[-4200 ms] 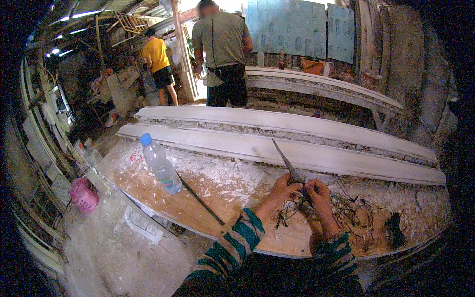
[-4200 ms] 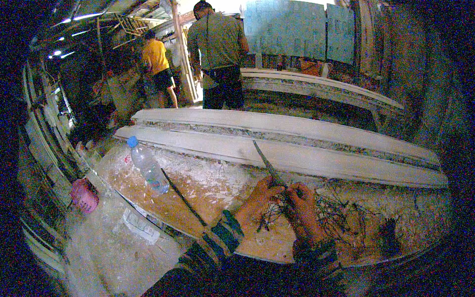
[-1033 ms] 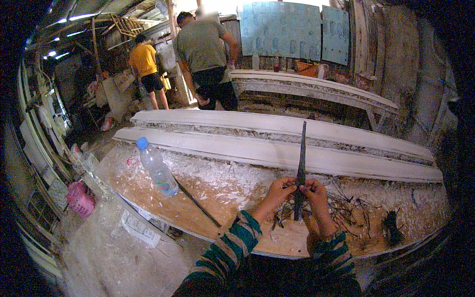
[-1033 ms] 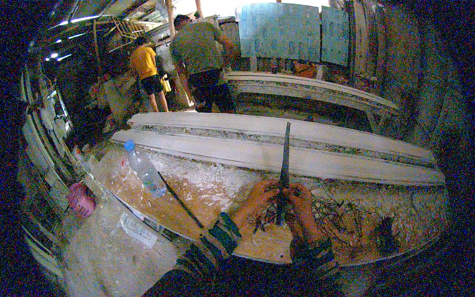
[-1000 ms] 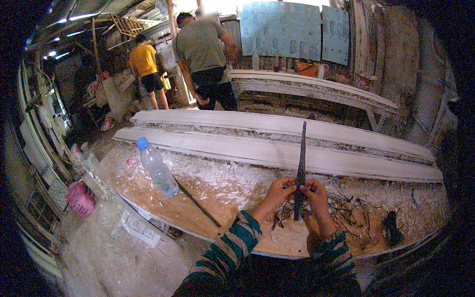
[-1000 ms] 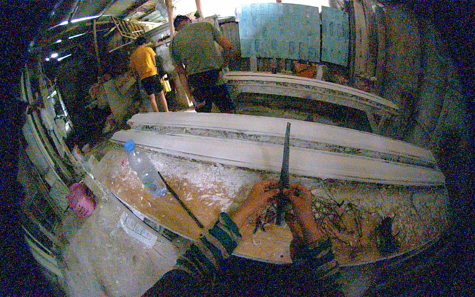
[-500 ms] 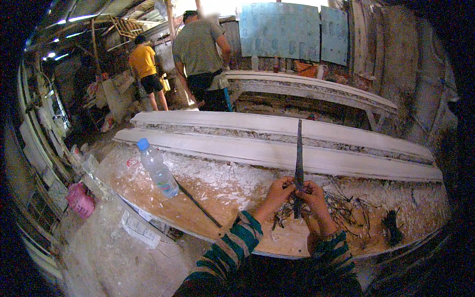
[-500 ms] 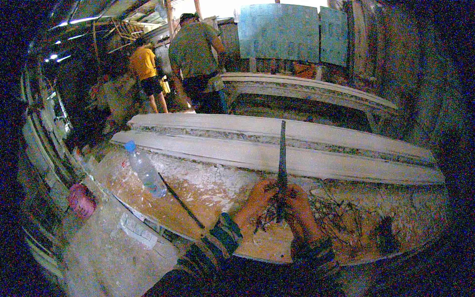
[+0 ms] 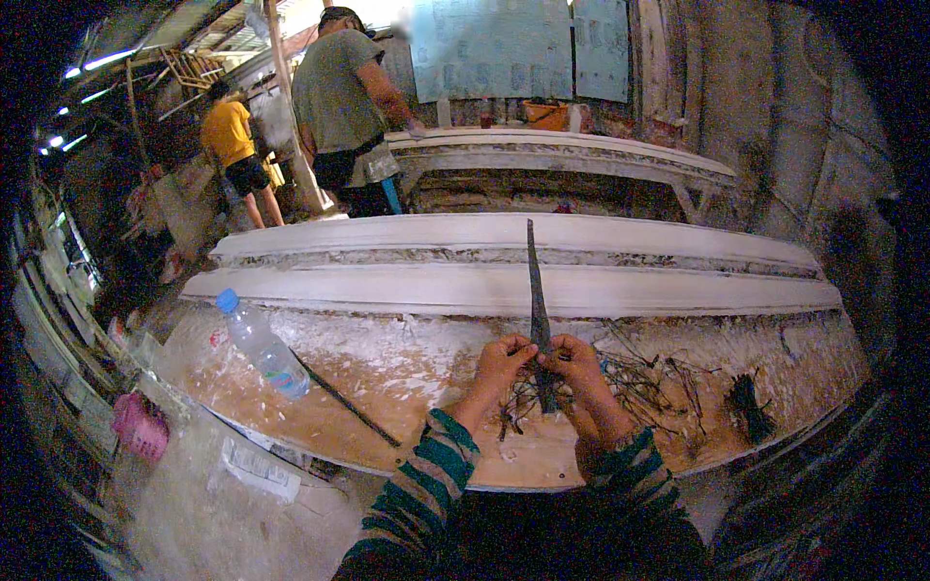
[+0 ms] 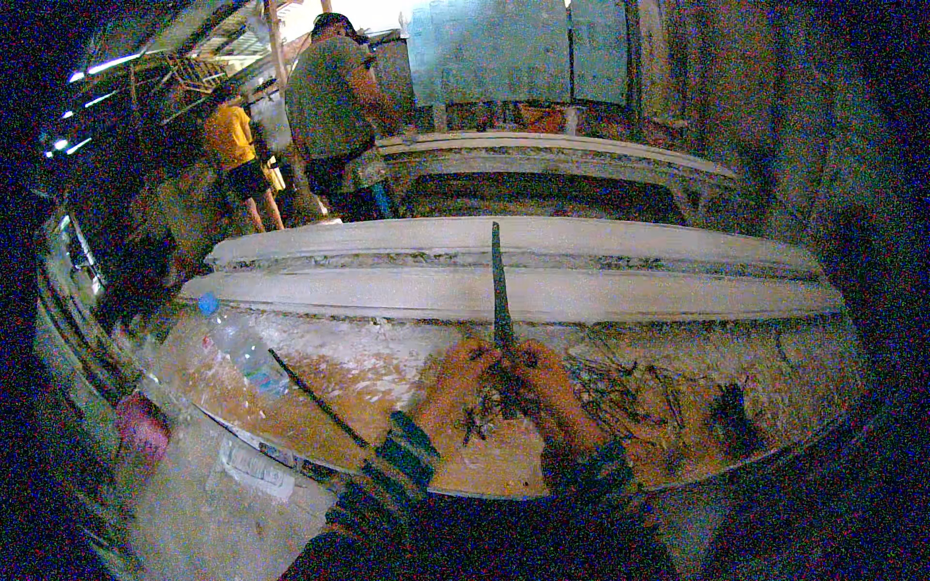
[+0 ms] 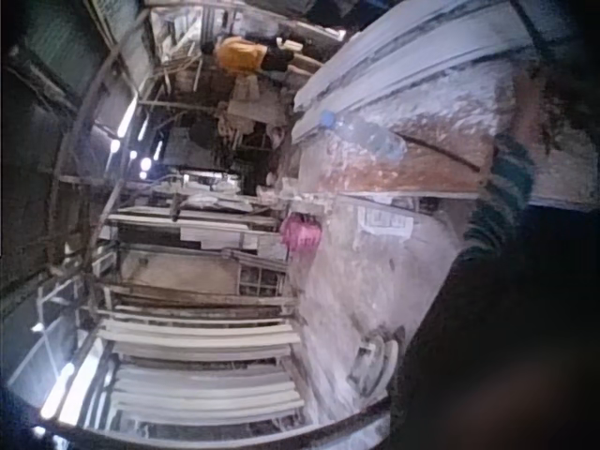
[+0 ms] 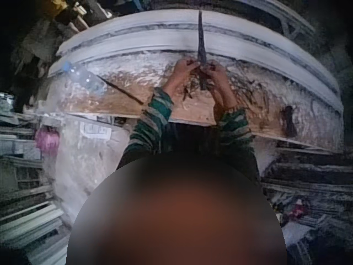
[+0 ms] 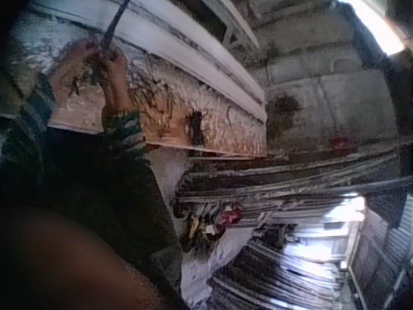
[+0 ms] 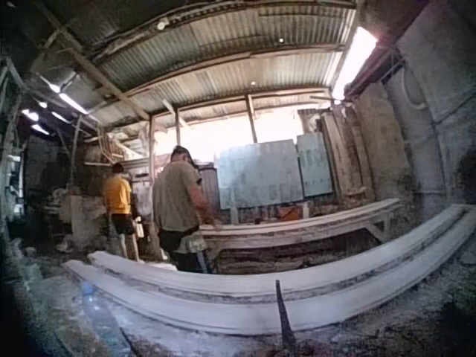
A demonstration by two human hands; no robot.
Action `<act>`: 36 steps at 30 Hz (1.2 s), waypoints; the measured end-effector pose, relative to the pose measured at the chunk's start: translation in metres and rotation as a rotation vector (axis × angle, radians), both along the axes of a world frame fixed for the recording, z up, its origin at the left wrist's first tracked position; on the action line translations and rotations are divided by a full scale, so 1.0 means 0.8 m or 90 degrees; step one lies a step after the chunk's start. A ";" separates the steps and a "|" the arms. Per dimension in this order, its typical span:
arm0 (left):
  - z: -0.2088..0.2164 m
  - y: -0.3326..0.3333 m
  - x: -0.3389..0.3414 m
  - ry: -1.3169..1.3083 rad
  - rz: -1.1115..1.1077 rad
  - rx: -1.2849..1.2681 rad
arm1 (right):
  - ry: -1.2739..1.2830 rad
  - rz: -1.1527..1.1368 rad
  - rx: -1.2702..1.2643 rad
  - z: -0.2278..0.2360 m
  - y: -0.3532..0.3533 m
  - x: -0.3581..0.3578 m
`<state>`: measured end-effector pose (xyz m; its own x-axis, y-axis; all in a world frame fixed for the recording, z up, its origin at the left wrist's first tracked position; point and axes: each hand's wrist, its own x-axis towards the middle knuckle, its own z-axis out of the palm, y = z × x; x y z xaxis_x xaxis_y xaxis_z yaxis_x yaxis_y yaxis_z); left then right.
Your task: The person repeatedly picks up small black wire pieces and a blue plastic tool from a workbench, manipulates them with both hands, and places them back down. The person also handles a long black rod, bending and straightening it. The task appears to be assembling or preparing wire components.
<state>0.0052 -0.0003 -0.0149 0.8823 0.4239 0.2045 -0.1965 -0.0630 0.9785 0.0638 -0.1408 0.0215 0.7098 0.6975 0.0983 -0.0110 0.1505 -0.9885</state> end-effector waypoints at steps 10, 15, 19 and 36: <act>0.003 -0.006 -0.006 0.077 -0.145 0.006 | -0.049 -0.108 0.048 -0.014 0.003 0.019; 0.011 -0.009 -0.005 0.036 -0.066 0.018 | -0.039 -0.057 0.016 -0.025 0.002 0.025; 0.006 -0.006 -0.001 0.023 -0.047 -0.102 | -0.108 0.005 -0.059 -0.024 0.001 0.019; 0.005 0.001 -0.002 0.047 -0.093 -0.106 | -0.062 -0.021 0.052 -0.018 0.005 0.017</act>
<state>0.0035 0.0001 -0.0109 0.9468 0.3130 0.0753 -0.1192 0.1236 0.9851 0.0771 -0.1367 0.0072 0.7164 0.6611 0.2229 0.0904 0.2289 -0.9692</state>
